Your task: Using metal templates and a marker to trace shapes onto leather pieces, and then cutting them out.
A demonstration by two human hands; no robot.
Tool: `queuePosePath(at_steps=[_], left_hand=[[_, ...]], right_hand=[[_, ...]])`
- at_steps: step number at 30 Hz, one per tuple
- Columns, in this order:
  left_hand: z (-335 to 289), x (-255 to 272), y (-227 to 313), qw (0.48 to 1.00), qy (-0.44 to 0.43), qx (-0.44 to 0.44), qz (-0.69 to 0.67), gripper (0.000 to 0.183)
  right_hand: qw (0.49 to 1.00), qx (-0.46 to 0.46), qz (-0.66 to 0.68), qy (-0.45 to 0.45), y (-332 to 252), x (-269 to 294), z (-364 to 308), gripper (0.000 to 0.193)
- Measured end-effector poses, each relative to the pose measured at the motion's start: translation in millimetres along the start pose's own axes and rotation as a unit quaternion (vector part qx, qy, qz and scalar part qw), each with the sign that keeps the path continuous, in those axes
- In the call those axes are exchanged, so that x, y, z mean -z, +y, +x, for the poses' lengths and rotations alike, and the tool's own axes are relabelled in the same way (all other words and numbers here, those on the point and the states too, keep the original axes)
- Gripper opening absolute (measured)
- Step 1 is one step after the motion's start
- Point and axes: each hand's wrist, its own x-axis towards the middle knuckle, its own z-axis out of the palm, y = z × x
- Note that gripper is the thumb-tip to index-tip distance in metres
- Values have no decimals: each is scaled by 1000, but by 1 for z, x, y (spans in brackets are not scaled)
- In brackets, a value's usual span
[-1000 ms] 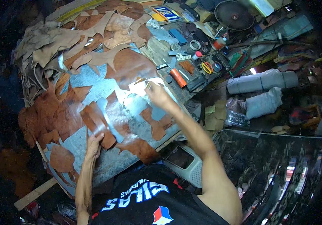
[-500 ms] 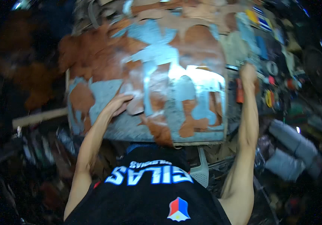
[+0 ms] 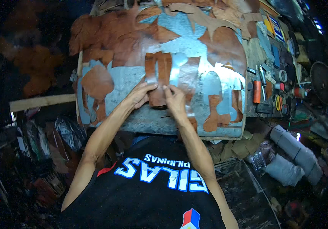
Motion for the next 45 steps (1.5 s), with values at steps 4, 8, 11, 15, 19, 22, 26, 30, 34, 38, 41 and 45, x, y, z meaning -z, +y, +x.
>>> queuePosePath(at_steps=[4,8,11,15,19,22,26,30,34,38,41,45], left_hand=[[-21,34,-12,990,44,-120,-67,29],[-69,87,-5,927,155,-290,182,31],[-72,101,-14,829,225,-214,465,48],[-81,72,-27,780,237,-124,566,58],[-82,63,-31,734,245,-143,618,59],[-80,62,-30,774,198,-170,577,60],[-74,35,-17,770,198,-146,589,60],[-70,49,-36,734,257,-149,611,49],[-62,44,-39,685,244,-191,660,41],[-60,30,-33,652,247,-188,692,40],[-61,28,-30,635,251,-144,716,41],[-67,30,-23,627,274,-116,720,45]], right_hand=[[996,19,62,61,-16,-2,-17,27],[905,294,-271,145,-53,-1,-37,20],[864,237,-441,61,-54,-30,-53,42],[820,173,-546,-12,-14,-74,-65,48],[823,177,-539,-25,-12,-85,-73,35],[836,198,-511,-18,-17,-78,-79,31],[870,174,-461,23,-19,-47,-95,25],[881,278,-368,102,-10,-22,-105,20],[892,229,-359,152,-10,42,-116,21],[857,220,-362,293,-4,127,-110,13],[822,163,-416,353,21,220,-88,13],[792,97,-448,404,40,343,-25,17]])
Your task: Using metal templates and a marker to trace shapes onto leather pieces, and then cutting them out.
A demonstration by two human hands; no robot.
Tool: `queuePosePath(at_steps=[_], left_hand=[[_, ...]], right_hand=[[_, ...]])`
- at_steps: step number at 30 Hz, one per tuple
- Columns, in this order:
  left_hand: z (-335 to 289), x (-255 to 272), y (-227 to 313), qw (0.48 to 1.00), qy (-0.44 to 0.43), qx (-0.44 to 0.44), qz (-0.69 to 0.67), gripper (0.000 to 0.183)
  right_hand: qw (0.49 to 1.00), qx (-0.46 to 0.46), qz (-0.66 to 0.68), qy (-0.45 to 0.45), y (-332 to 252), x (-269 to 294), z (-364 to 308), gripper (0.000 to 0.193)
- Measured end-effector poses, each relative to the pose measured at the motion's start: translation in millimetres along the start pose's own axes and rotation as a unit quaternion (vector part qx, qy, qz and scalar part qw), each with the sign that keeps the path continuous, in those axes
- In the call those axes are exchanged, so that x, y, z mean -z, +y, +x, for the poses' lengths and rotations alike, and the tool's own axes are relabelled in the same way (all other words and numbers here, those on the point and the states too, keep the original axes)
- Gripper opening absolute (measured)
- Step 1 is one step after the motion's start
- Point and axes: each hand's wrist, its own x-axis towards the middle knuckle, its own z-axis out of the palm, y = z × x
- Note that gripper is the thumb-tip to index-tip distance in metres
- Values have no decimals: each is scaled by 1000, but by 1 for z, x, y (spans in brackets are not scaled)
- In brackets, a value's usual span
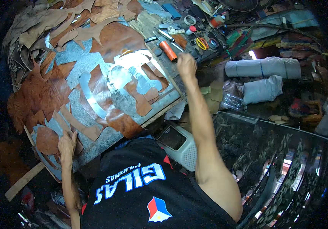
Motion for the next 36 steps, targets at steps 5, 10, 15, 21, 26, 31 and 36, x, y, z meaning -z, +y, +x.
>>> queuePosePath(at_steps=[5,10,15,21,26,31,36], left_hand=[[-27,19,-3,997,36,71,-4,50],[-29,2,7,990,90,-9,-111,29],[-34,-4,43,977,102,-145,-122,42],[-27,-18,49,961,76,-240,-112,55],[-18,-38,39,938,75,-314,-124,46],[-18,-49,27,922,90,-349,-141,43],[-17,-52,18,915,102,-356,-159,42]], right_hand=[[976,13,-118,-181,57,-67,90,26],[945,48,-106,-306,79,-79,115,44],[955,102,-118,-252,125,-99,119,32],[983,29,-87,-158,111,-46,97,30],[813,-216,538,-58,54,9,11,17],[794,-211,523,-227,-148,31,-120,22],[811,-38,491,-315,-268,9,-219,6]])
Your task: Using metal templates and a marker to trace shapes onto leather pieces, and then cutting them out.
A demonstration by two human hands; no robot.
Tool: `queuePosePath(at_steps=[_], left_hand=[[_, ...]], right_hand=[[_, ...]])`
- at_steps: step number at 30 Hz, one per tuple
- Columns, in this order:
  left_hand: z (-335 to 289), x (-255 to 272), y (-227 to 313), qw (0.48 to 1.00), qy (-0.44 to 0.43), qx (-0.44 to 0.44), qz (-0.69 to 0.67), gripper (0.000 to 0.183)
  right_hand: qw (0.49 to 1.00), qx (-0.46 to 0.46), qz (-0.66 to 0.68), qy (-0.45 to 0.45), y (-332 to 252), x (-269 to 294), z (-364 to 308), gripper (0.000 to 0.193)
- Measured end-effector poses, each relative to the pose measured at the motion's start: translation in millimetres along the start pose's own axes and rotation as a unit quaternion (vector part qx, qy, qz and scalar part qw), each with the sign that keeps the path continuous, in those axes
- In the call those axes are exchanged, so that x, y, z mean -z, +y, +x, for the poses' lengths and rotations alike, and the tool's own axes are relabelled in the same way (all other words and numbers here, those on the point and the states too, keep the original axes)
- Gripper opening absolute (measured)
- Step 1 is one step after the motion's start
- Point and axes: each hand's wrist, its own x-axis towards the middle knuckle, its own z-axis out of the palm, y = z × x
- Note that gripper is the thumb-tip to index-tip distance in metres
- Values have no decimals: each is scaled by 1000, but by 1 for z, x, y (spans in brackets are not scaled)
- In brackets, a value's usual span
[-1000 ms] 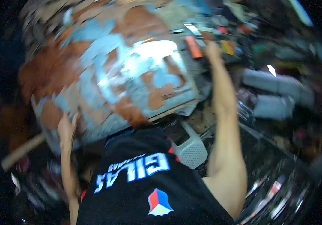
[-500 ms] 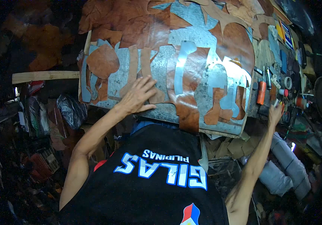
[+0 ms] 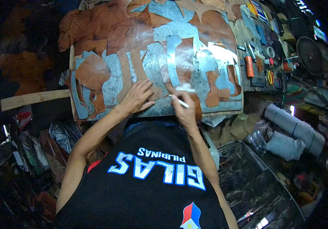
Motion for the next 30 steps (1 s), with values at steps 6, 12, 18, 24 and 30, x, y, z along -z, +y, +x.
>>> queuePosePath(at_steps=[6,12,18,24,30], left_hand=[[-2,2,0,999,35,-5,3,38],[11,-8,7,998,60,-30,3,29],[4,-10,8,997,72,-6,3,31],[-5,-4,-1,998,57,9,8,45],[-7,24,13,993,110,36,0,34]], right_hand=[[994,60,-92,5,29,-48,3,10],[996,8,-83,36,45,-33,1,7],[994,44,-96,30,31,-38,1,8],[998,-35,28,34,47,-44,7,12],[986,8,-158,44,24,-27,15,27]])
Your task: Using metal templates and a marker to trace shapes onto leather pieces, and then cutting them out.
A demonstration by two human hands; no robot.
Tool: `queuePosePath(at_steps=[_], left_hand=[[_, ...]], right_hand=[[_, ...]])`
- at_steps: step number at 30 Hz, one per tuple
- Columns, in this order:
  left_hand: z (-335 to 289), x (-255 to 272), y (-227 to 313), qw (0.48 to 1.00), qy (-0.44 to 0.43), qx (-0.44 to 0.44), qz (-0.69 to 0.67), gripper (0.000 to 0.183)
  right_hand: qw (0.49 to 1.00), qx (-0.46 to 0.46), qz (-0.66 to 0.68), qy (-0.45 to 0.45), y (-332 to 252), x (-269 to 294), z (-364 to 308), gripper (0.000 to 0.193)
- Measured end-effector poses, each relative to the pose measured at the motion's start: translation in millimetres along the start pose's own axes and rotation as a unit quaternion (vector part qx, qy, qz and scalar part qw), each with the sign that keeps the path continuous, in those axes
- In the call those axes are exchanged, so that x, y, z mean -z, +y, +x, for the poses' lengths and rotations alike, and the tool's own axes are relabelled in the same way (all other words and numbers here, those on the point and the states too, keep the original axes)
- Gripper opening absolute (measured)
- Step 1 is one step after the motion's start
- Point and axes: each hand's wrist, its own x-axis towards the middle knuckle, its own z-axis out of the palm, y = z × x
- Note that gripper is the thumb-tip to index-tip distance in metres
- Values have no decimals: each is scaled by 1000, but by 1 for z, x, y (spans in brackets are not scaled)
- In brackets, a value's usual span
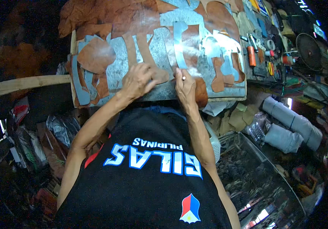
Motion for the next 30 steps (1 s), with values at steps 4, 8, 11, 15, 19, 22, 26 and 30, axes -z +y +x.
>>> queuePosePath(at_steps=[4,8,11,15,19,22,26,30], left_hand=[[-10,24,-13,991,5,112,69,25],[-15,17,-9,992,-3,108,65,27],[-10,-1,1,998,-9,58,8,29],[-1,-15,-4,999,-28,-14,19,36],[5,-24,-1,999,-44,-11,26,39],[4,-25,-4,997,-68,-3,37,43],[9,-22,-6,995,-95,-8,39,44],[8,-24,-6,994,-102,5,33,43]], right_hand=[[986,48,-160,-22,-31,7,11,26],[988,156,10,10,-19,-12,15,32],[990,-75,113,-37,-19,0,0,37],[991,66,107,-37,7,-11,-3,23],[994,22,79,-72,6,-10,-2,13],[993,9,92,-80,4,-13,1,12],[993,94,43,-57,11,-16,3,11],[991,123,-1,-52,14,-20,4,11]])
